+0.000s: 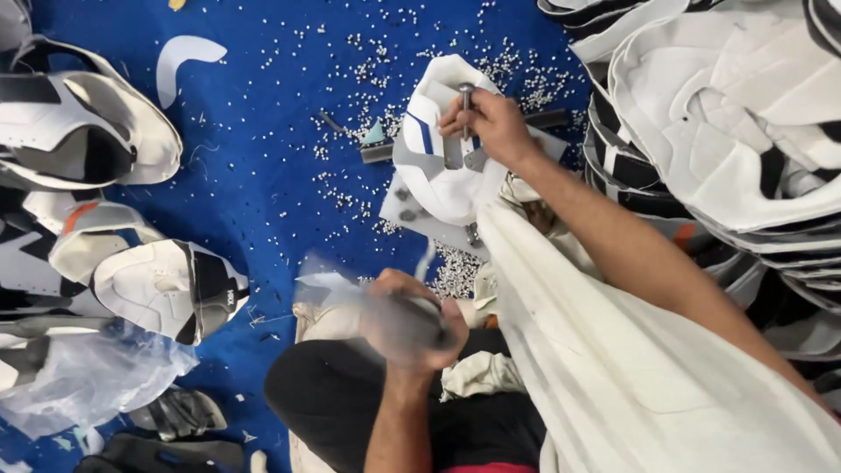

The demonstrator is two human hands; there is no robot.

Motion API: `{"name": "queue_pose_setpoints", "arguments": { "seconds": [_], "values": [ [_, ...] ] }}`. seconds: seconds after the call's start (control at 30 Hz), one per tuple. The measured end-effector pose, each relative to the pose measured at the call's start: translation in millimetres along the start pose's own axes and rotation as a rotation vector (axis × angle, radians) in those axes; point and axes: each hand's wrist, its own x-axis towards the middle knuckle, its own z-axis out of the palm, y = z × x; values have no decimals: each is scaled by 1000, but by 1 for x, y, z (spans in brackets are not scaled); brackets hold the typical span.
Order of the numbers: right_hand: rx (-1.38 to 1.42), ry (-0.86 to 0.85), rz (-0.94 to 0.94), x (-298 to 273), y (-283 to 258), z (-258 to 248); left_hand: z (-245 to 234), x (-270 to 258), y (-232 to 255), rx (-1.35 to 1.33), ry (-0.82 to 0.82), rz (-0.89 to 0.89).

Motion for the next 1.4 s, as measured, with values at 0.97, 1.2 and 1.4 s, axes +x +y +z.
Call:
{"name": "queue_pose_setpoints", "arguments": {
  "seconds": [0.97,1.2,1.4],
  "values": [
    [-675,-8,-517,-2,-15,4,35,3,-73,404,-197,-224],
    [277,181,80,36,5,-17,2,-22,-28,134,-111,-419],
    [168,188,38,34,11,-5,-20,-9,20,62,-25,-295]
  ]
}}
